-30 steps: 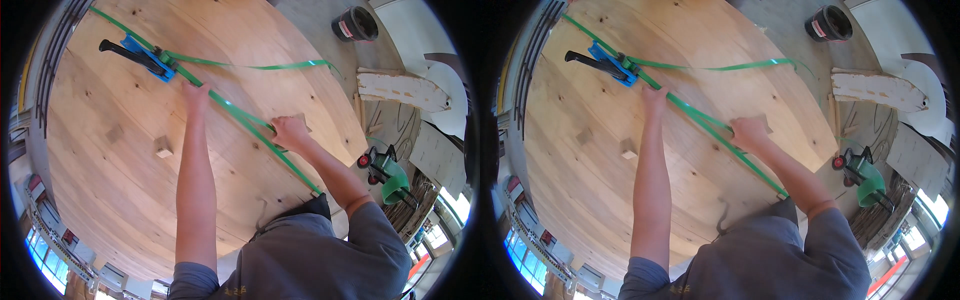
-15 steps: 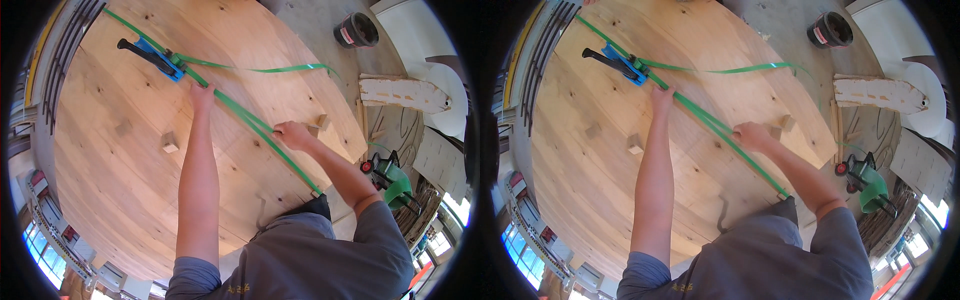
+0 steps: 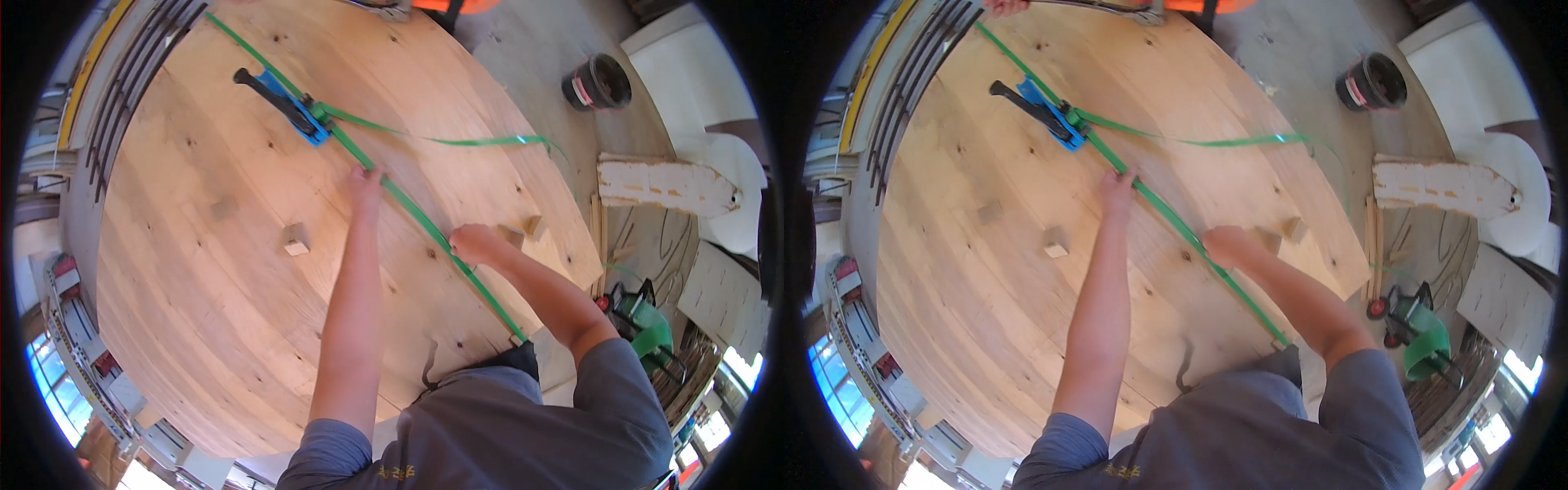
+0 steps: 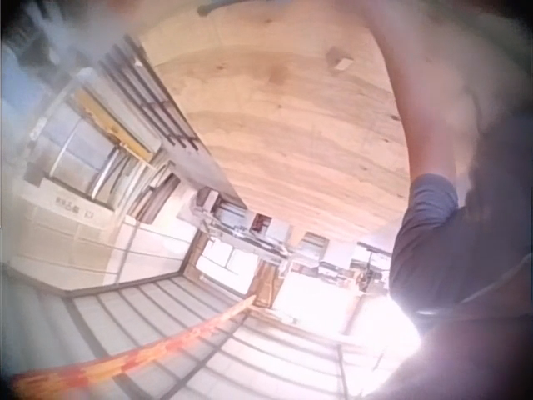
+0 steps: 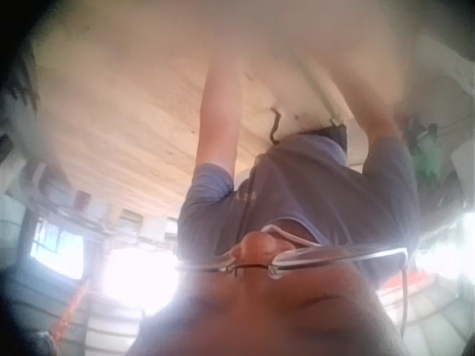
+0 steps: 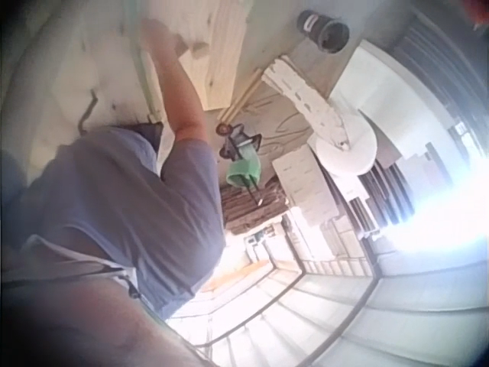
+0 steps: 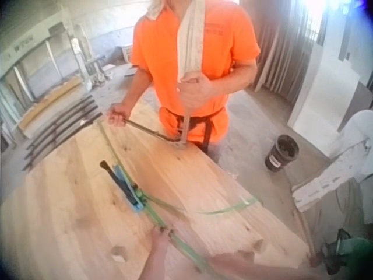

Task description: The person secures a stack of wood panels by pulling green plastic strapping from a dispenser, wrapping it around the stack, and using a tensioning tool and large shears to tighten and cut the strap.

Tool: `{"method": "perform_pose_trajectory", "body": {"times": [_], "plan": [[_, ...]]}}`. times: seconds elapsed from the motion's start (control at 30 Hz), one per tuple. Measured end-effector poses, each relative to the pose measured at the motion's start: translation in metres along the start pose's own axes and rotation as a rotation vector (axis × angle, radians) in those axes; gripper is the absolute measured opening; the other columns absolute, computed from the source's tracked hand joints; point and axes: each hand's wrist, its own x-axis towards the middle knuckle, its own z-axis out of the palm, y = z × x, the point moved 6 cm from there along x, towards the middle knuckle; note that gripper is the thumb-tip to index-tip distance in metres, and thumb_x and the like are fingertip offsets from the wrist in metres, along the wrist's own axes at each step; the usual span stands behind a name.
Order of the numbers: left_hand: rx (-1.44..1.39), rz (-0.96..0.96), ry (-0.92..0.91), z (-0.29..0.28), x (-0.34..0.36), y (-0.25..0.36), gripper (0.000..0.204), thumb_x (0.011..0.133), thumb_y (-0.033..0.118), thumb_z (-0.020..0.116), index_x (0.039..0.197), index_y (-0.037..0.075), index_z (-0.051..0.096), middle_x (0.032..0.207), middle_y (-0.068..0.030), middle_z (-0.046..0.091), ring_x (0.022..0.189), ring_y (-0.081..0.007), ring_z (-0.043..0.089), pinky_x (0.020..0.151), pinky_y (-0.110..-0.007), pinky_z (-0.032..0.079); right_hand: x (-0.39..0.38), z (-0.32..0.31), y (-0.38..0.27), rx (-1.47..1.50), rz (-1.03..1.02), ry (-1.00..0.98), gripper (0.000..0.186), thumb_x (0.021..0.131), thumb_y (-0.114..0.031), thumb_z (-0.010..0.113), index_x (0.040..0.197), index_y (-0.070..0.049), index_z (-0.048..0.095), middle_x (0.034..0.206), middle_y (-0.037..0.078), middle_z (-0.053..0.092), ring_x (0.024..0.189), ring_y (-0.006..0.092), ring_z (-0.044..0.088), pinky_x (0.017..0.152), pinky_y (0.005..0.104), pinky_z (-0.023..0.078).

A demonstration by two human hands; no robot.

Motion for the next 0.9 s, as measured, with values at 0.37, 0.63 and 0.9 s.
{"method": "perform_pose_trajectory", "body": {"times": [0.37,0.63,0.9], "plan": [[0.422,-0.096,0.174,0.000,-0.047,0.054,0.023,0.090,0.024,0.065,0.088,0.001,0.069,0.073,-0.0068,0.069,0.068,-0.0119,0.064,0.060,-0.029,0.047,0.083,-0.149,-0.041,1.289,-0.166,0.439,0.021,0.090,-0.005,0.058,0.108,0.003,0.065,0.081,0.008,0.064,0.073,0.0166,0.062,0.065,0.0299,0.050],[0.013,0.096,0.241,-0.002,-0.049,0.033,0.042,0.089,0.008,0.061,0.127,0.000,0.046,0.081,-0.0109,0.072,0.076,-0.0158,0.069,0.068,-0.030,0.053,0.155,-0.162,-0.065,1.454,-0.236,0.319,0.015,0.088,-0.005,0.062,0.097,0.005,0.066,0.081,0.008,0.065,0.072,0.0150,0.063,0.063,0.0271,0.049],[-0.087,0.027,0.129,-0.010,-0.043,0.025,0.030,0.090,0.007,0.057,0.119,0.000,0.056,0.083,-0.0104,0.072,0.077,-0.0172,0.070,0.071,-0.033,0.053,0.166,-0.179,-0.057,0.867,-0.128,0.419,0.025,0.088,-0.004,0.064,0.110,0.008,0.066,0.091,0.012,0.068,0.082,0.0202,0.067,0.074,0.0321,0.057]]}}
